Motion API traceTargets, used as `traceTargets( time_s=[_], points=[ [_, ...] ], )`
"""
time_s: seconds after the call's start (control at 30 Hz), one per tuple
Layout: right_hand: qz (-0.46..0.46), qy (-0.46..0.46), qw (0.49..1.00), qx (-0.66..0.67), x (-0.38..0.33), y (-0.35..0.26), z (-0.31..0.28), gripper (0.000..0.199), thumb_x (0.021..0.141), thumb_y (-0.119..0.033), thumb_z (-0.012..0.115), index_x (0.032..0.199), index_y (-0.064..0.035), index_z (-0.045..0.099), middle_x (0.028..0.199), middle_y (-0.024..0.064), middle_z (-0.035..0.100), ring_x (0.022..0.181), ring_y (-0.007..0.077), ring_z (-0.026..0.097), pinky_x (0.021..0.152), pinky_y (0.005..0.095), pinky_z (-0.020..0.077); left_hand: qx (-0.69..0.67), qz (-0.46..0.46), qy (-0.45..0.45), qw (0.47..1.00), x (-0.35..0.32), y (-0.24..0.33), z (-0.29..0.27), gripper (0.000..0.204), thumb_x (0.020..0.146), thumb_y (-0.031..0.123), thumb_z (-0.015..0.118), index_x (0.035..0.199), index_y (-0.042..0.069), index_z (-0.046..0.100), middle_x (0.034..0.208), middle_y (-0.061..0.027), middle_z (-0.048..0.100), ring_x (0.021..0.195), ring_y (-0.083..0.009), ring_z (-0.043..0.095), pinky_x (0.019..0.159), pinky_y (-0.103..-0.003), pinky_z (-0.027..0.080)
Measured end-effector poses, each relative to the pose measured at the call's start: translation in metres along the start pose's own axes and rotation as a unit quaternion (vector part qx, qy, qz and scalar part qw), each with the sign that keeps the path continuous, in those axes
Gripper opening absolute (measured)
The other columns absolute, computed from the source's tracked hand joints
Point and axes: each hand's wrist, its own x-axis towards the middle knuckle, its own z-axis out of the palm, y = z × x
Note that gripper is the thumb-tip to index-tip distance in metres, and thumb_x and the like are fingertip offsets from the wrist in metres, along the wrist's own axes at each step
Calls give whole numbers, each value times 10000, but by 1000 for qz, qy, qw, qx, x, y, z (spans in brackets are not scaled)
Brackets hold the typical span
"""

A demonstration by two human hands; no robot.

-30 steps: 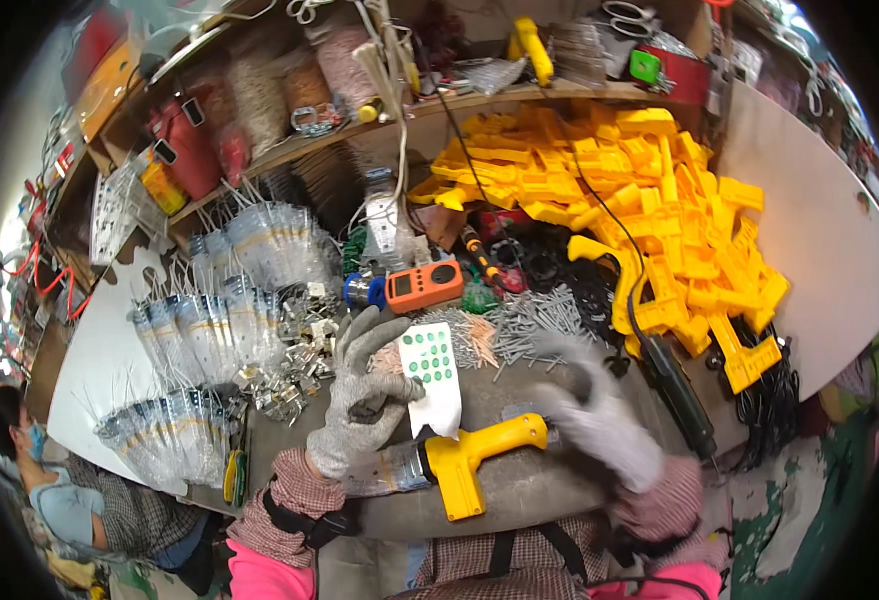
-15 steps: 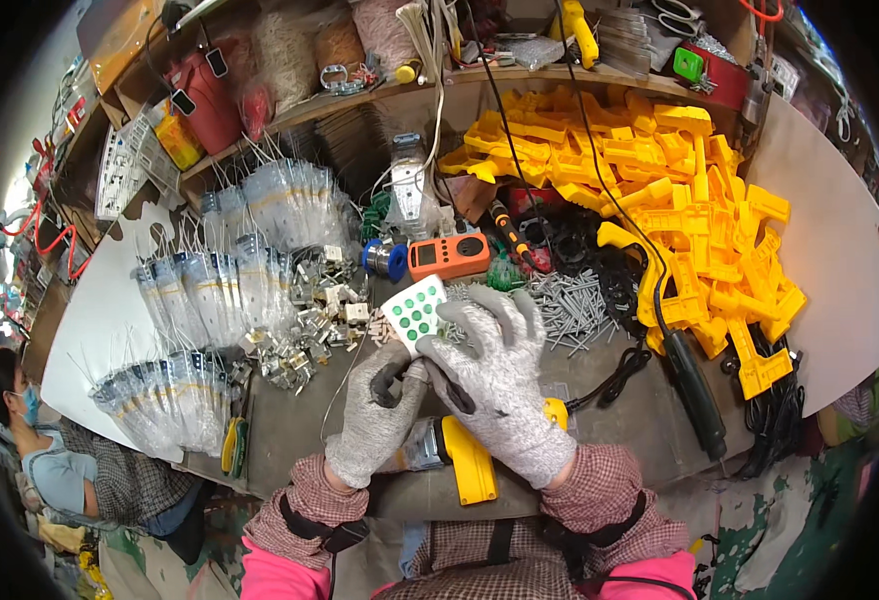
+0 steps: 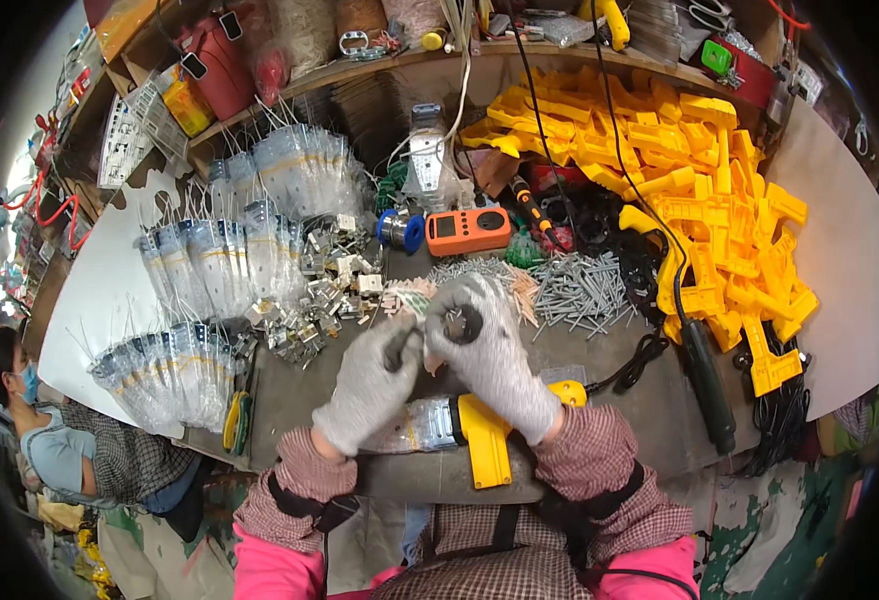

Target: Assembling electronic components and soldering wires into a yellow plastic toy gun housing.

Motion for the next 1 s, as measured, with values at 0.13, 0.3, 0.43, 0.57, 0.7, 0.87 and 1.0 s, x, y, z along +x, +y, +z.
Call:
traceTargets(
  time_s=[0.13,0.3,0.43,0.57,0.7,0.87,1.0],
  points=[
    [82,-66,993,52,-12,-7,-17,170,785,-65,719,921,-53,619,984,137,604,930,350,584,842,450,481,360,-37,124,924,-3,-82,0,456,847,177,652,1292,104,583,1254,-184,565,1162,-380,541,997,-501,427],
    [13,-103,977,-184,-91,-21,-80,205,722,-36,726,881,-91,609,945,89,605,926,317,574,834,425,454,67,70,-125,987,-82,-25,-8,652,802,335,756,1388,139,549,1367,-150,516,1257,-366,486,1060,-492,378],
    [26,-197,963,-185,-136,-12,-82,293,732,-101,732,1006,-86,627,1129,108,593,1069,334,561,908,455,453,166,54,-134,975,-105,-14,15,673,752,363,795,1344,115,591,1349,-151,534,1213,-378,508,1029,-495,399],
    [48,-333,938,-81,-154,-32,-118,489,763,-61,693,1245,-73,609,1316,133,540,1252,359,500,1059,484,418,172,25,-112,978,-128,-5,21,686,712,341,806,1330,120,605,1305,-144,555,1176,-377,521,1005,-496,407],
    [-8,-202,957,-206,-117,5,-175,464,814,21,615,1266,-84,621,1193,153,642,1156,365,595,1020,454,468,133,11,-117,984,-130,2,3,717,733,340,830,1338,48,581,1268,-168,585,1132,-372,561,987,-484,435],
    [213,-92,811,-538,-46,70,-209,448,889,-268,707,1285,-88,598,807,188,699,753,390,694,668,453,560,-148,-217,64,963,-139,-13,-23,566,827,281,790,1289,6,613,1183,-175,650,1073,-356,645,929,-440,514],
    [155,-87,797,-578,-58,120,-210,725,855,-311,712,1396,73,418,649,210,651,588,375,670,509,467,517,64,108,-76,989,-56,64,0,440,816,229,744,1215,62,664,1148,-145,680,1021,-354,649,910,-457,514]
  ],
)
